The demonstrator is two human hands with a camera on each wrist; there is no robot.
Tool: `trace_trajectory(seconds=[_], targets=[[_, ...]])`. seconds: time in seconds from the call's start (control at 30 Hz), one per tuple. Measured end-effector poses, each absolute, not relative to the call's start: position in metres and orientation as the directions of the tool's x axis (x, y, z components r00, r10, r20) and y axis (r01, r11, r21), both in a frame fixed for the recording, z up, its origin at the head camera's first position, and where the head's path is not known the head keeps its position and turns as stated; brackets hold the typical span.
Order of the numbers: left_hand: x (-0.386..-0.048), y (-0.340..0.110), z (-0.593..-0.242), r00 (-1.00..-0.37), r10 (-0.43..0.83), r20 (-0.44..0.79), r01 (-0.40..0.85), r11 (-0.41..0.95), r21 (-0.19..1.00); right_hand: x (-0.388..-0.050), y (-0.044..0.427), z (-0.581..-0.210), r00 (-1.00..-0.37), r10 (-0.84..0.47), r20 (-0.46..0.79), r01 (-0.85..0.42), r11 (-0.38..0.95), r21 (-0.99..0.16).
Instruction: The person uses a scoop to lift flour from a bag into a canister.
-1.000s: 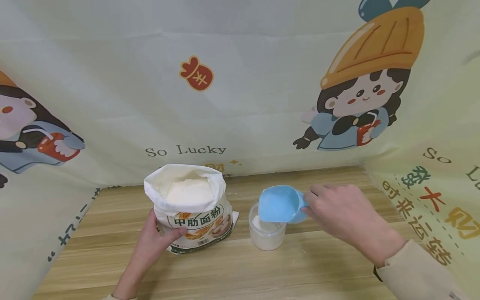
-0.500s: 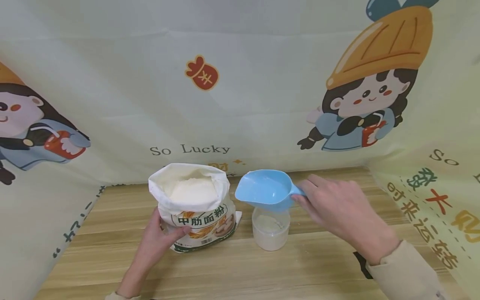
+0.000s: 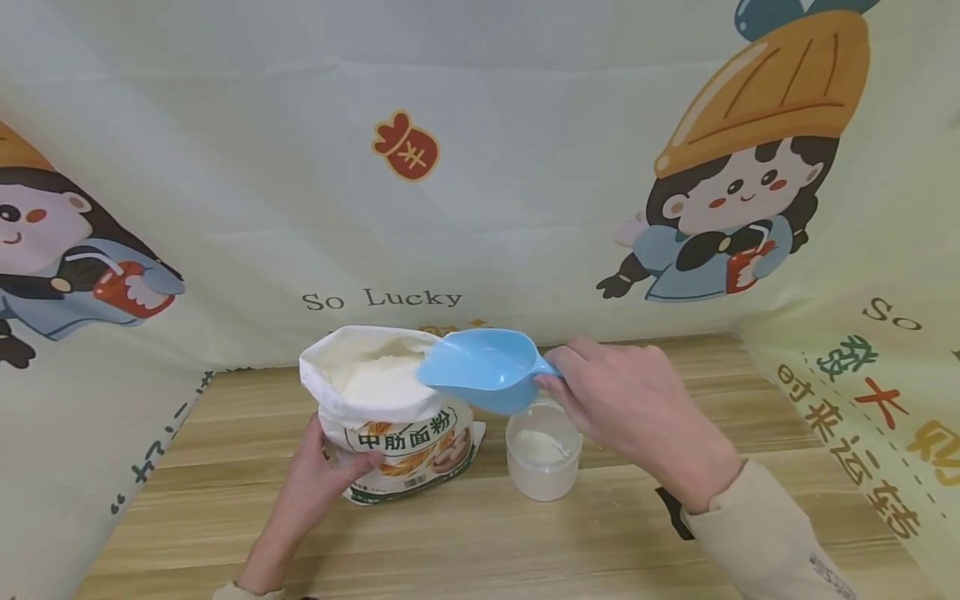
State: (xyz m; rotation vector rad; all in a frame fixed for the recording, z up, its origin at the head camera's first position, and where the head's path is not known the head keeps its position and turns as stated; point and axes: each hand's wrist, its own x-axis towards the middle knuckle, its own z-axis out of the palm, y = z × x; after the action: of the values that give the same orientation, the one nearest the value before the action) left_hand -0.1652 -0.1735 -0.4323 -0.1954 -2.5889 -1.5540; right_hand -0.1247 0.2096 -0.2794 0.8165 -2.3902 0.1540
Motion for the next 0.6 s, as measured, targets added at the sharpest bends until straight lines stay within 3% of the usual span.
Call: trace_trajectory(seconds=[0.37,0.6], targets=[[-0.166,-0.171,-0.431,-0.984,0.051,0.173,0.177,0.452,0.874,-0.130,0.183,-0.266,-0.639,-0.569,0.518,-0.585,0.796,0.153],[-0.165,-0.172,-0.432,-0.984,0.046,0.173,0.174,0.472,0.864,-0.138,0.162,-0.253,-0.710,-0.570,0.413,-0.554,0.815,0.172]])
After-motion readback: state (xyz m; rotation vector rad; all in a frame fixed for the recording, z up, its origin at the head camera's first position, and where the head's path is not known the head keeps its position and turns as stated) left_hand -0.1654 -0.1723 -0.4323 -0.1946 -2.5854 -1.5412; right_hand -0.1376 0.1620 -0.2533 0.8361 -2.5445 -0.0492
